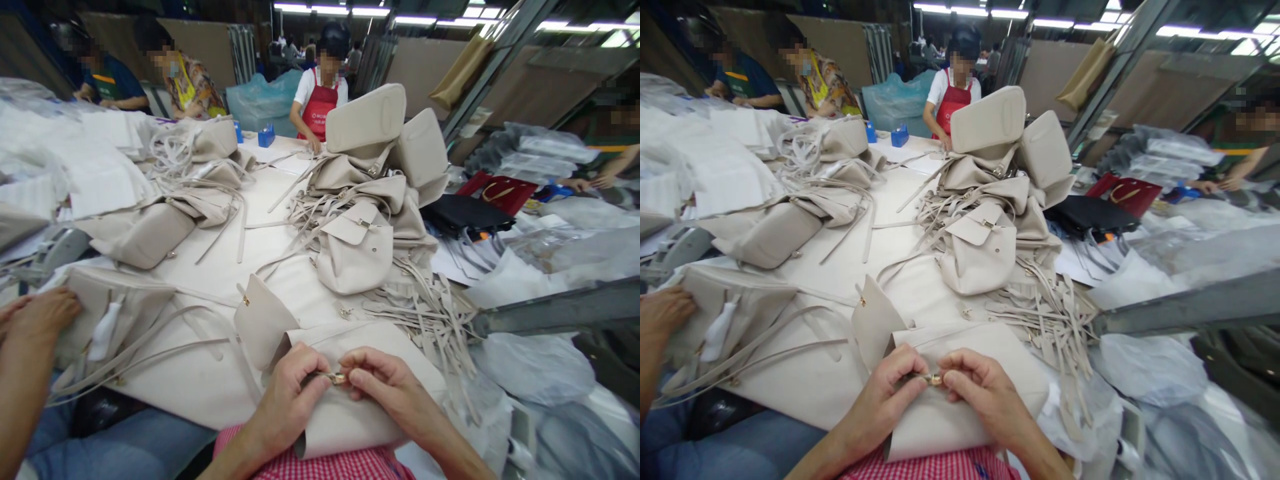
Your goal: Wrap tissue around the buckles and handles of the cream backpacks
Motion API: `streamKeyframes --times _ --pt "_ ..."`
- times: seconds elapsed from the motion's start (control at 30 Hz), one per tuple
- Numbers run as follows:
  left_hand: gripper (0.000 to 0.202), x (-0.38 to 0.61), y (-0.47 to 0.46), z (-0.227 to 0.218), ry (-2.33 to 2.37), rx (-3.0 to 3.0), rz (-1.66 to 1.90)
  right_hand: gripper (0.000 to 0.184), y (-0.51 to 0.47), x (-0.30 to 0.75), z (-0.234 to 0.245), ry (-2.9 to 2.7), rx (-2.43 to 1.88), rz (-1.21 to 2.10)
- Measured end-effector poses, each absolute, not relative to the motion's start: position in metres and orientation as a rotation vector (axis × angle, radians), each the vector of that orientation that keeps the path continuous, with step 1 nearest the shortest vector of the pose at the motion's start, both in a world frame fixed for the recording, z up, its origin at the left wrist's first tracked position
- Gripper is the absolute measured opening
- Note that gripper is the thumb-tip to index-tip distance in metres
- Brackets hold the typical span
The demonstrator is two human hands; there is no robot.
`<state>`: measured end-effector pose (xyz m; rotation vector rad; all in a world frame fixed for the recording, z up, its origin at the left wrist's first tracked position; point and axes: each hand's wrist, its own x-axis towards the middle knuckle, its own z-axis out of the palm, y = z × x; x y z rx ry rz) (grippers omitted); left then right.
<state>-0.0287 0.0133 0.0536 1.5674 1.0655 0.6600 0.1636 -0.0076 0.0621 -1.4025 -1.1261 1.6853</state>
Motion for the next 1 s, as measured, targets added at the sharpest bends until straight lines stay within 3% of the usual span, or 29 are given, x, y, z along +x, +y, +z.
streamKeyframes --times 0.2,0.33,0.53,0.67,0.83,1.0 --pt "0.011 -0.031 0.014 0.054 1.04 1.591 0.639 0.03 -0.002 0.159 0.064 -1.058 -1.269 1.875" --pt "0.01 -0.03 0.013 0.056 1.054 1.598 0.624 0.029 -0.004 0.16 0.069 -1.27 -1.301 1.794" --pt "0.01 -0.026 0.014 0.055 1.132 1.611 0.622 0.017 -0.016 0.152 0.06 -1.755 -1.518 1.147" --pt "0.012 -0.025 0.016 0.052 1.196 1.531 0.668 0.015 -0.028 0.149 0.05 -2.002 -1.413 0.831" --pt "0.012 -0.027 0.014 0.052 1.145 1.541 0.672 0.027 -0.026 0.156 0.056 -1.7 -1.479 1.14" --pt "0.01 -0.027 0.013 0.054 1.105 1.587 0.672 0.013 -0.011 0.159 0.061 -1.422 -1.443 1.391"
